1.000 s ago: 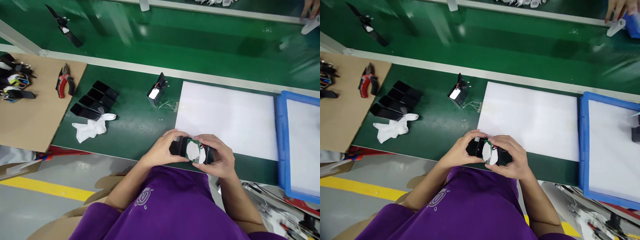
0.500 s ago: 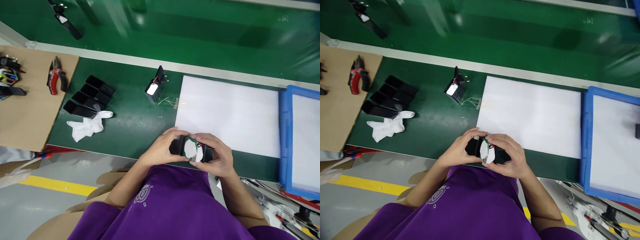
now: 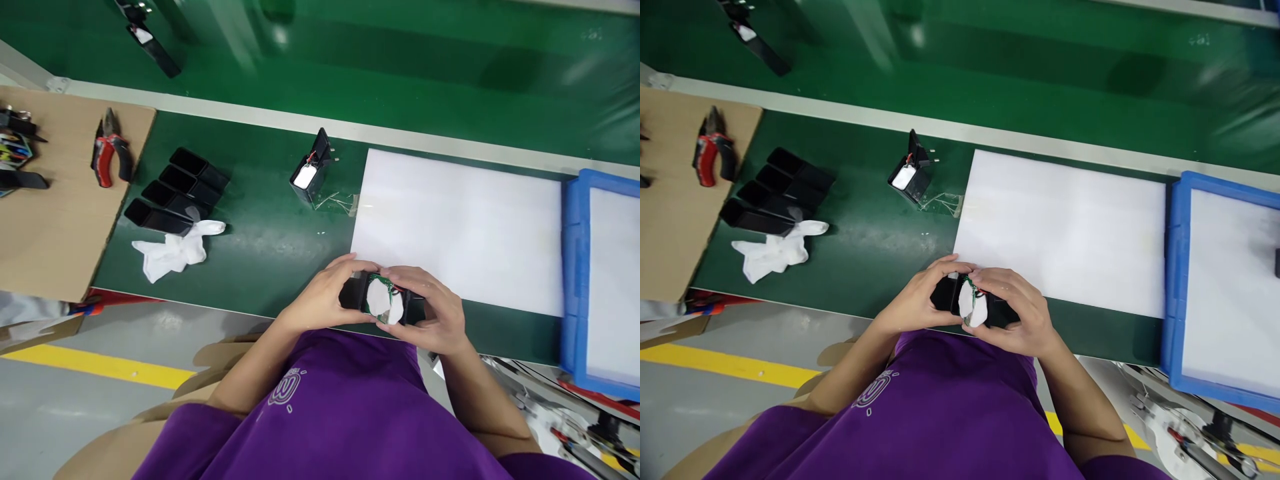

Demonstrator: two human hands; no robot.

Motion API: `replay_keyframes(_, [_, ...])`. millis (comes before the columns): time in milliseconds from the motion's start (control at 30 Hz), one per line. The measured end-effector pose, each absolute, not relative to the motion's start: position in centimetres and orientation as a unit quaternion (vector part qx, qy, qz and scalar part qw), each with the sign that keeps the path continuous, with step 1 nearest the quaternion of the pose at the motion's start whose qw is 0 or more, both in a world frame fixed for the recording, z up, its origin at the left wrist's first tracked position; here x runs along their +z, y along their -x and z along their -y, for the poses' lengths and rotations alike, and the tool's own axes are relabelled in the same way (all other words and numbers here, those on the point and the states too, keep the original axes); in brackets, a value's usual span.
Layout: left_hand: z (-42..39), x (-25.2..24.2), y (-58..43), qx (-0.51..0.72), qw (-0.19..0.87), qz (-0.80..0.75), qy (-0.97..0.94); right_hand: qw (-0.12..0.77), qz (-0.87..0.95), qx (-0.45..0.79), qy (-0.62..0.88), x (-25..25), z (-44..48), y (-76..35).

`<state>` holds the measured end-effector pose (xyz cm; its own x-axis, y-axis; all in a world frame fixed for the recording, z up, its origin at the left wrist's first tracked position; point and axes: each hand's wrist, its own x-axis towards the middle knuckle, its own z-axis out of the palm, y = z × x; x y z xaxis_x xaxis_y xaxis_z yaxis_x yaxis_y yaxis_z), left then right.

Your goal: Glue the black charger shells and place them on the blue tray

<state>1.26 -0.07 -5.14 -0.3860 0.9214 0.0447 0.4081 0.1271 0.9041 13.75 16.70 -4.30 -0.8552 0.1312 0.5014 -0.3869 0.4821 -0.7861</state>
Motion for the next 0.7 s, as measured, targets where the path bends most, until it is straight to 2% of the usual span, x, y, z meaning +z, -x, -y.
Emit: replay_keyframes(700, [0.14,-5.19,-1.41,0.445,0.294,-0.706,-0.465,0.259,0.832,0.483,-0.086,-4.18,-16.57,-13.53])
